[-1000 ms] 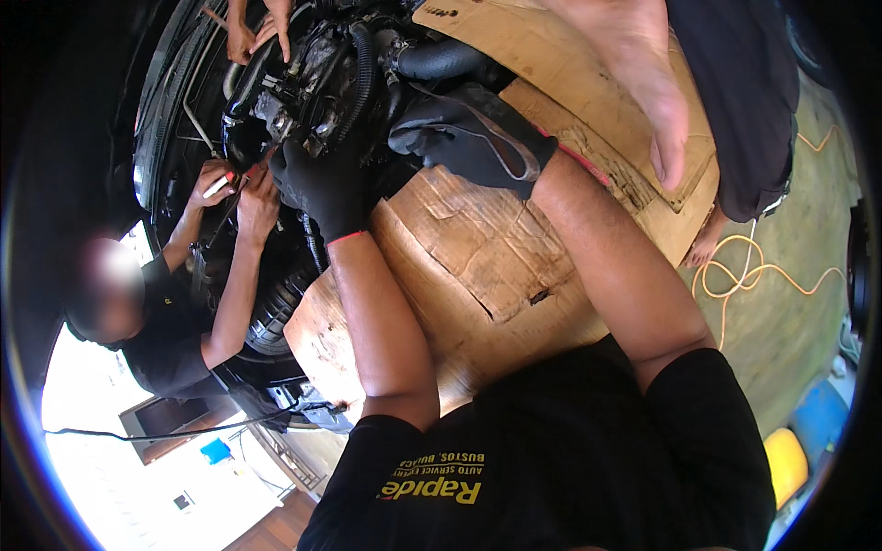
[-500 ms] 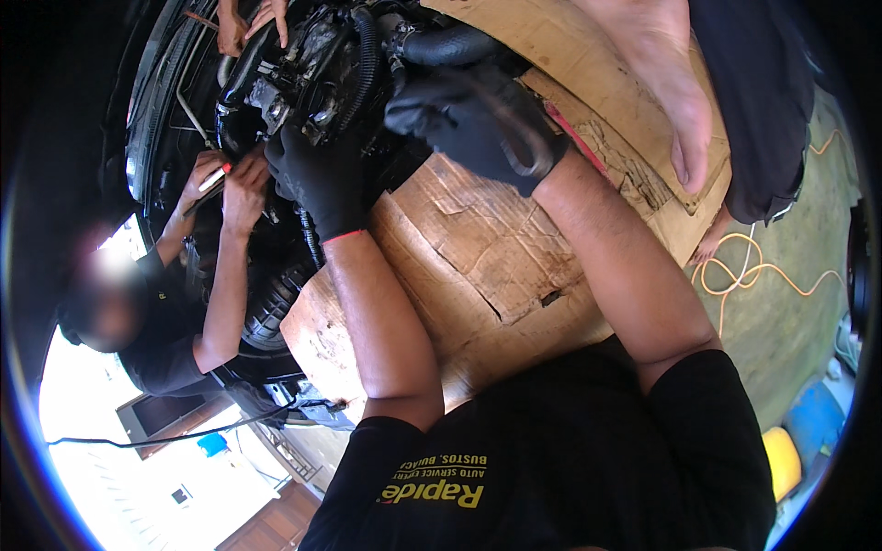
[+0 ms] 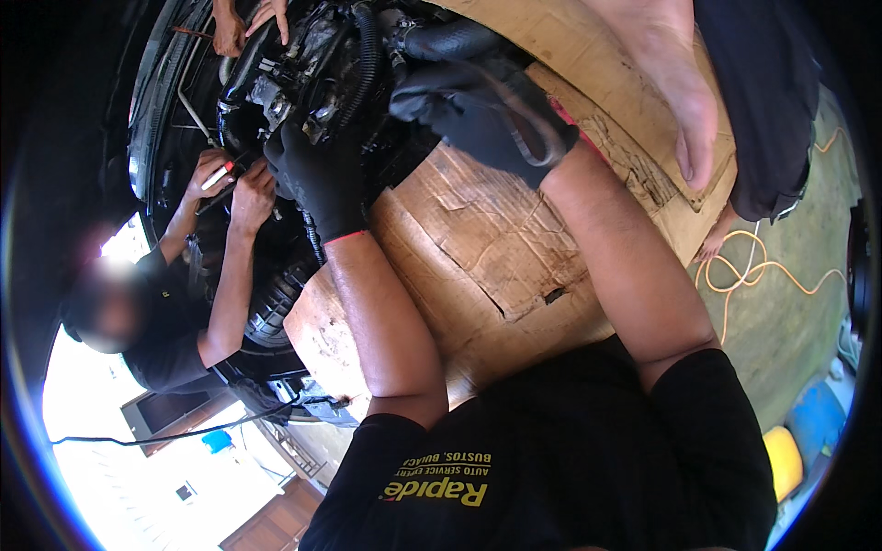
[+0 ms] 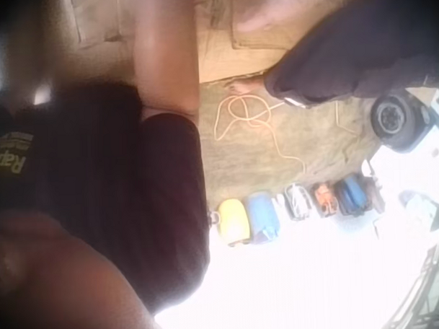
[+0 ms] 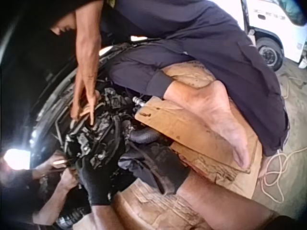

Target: The person uses a metal bar to pry and adjust components within the car engine bay. A second person assists by applying a substance to the engine area. The camera wearer continues to manipulate engine parts with the bar throughout the clip.

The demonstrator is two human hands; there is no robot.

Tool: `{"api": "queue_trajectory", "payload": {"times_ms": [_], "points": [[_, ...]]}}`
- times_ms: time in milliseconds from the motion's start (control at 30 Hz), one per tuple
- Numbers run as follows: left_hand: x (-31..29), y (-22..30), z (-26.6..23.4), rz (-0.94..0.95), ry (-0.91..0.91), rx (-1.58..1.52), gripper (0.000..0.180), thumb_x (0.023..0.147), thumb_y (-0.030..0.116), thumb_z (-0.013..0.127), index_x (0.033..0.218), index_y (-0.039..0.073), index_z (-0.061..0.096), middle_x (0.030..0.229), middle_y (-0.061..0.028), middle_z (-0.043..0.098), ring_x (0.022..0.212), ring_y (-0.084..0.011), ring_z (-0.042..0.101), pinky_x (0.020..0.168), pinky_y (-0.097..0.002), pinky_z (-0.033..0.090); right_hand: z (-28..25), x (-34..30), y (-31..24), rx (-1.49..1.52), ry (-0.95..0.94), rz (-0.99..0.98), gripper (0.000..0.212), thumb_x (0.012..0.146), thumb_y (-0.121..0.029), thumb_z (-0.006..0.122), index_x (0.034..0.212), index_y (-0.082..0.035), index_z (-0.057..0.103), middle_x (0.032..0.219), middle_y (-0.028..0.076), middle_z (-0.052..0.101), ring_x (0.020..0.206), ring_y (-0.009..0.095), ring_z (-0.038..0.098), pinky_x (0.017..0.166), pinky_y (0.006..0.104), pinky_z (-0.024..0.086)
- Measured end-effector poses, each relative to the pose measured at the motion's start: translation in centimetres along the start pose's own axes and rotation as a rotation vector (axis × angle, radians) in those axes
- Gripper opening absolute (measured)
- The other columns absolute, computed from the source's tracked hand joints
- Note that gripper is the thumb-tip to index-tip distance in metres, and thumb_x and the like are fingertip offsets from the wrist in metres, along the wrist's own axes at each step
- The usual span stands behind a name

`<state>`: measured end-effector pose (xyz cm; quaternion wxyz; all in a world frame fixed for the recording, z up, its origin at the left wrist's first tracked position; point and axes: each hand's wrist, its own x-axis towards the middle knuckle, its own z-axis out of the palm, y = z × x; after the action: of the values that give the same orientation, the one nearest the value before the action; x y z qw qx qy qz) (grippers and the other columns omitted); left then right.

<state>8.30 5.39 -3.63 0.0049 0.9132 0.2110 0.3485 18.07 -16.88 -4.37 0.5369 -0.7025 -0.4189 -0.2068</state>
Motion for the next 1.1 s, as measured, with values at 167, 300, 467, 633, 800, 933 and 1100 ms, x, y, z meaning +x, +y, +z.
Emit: {"api": "queue_trajectory", "payload": {"times_ms": [167,300,467,633,800,933,1100], "points": [[0.3,-0.6,0.3,0.067,0.018,-0.014,0.065,0.067,0.035,0.093,0.117,0.002,0.069,0.111,-0.0246,0.061,0.105,-0.0431,0.062,0.090,-0.0511,0.051,2.2,-1.0,-1.7,0.054,-0.016,0.054,0.015,0.094,-0.022,0.068,0.104,-0.013,0.074,0.095,0.008,0.075,0.083,0.029,0.072,0.076,0.0416,0.058],[0.3,-0.7,0.0,0.104,0.027,-0.006,0.058,0.075,0.035,0.087,0.116,-0.001,0.068,0.108,-0.0276,0.062,0.102,-0.0446,0.063,0.086,-0.0521,0.052,0.8,-0.2,-4.4,-0.078,-0.120,0.056,0.015,0.091,-0.025,0.071,0.101,-0.014,0.073,0.088,0.008,0.074,0.078,0.029,0.073,0.068,0.0415,0.057],[0.1,-0.9,0.2,0.068,0.044,-0.050,0.057,0.072,0.030,0.089,0.116,0.001,0.068,0.108,-0.0241,0.064,0.101,-0.0430,0.064,0.087,-0.0495,0.052,0.9,-0.6,-4.2,-0.164,-0.171,0.014,0.015,0.093,-0.023,0.072,0.100,-0.010,0.072,0.091,0.009,0.075,0.079,0.029,0.073,0.073,0.0413,0.058],[0.2,-0.6,0.1,-0.011,-0.016,-0.038,0.075,0.061,0.039,0.094,0.124,0.010,0.067,0.123,-0.0213,0.059,0.116,-0.0433,0.057,0.095,-0.0558,0.047,-0.4,0.4,-1.4,-0.009,-0.123,0.223,0.019,0.098,-0.015,0.065,0.112,-0.004,0.071,0.106,0.010,0.075,0.091,0.021,0.073,0.084,0.0336,0.060],[0.1,-0.3,0.1,-0.037,-0.045,-0.046,0.074,0.061,0.040,0.093,0.120,0.004,0.065,0.124,-0.0234,0.058,0.116,-0.0443,0.058,0.095,-0.0540,0.048,0.7,-0.8,-1.1,0.586,-0.078,0.350,0.018,0.098,-0.013,0.064,0.111,-0.009,0.076,0.117,0.008,0.073,0.104,0.020,0.070,0.091,0.0323,0.057],[0.0,-0.7,0.4,-0.006,-0.020,-0.079,0.077,0.061,0.040,0.094,0.122,0.003,0.065,0.124,-0.0240,0.058,0.116,-0.0444,0.057,0.096,-0.0534,0.048,0.6,-0.3,0.3,0.079,-0.034,0.143,0.016,0.096,-0.015,0.066,0.106,-0.014,0.078,0.117,0.005,0.073,0.111,0.024,0.067,0.096,0.0371,0.055],[0.1,-0.4,0.2,0.016,-0.006,-0.068,0.065,0.065,0.031,0.096,0.117,0.002,0.070,0.114,-0.0216,0.063,0.112,-0.0364,0.060,0.097,-0.0465,0.048,0.5,0.1,1.4,-0.119,-0.012,-0.038,0.016,0.093,-0.017,0.069,0.105,-0.018,0.079,0.117,0.002,0.072,0.113,0.025,0.065,0.099,0.0384,0.053]]}}
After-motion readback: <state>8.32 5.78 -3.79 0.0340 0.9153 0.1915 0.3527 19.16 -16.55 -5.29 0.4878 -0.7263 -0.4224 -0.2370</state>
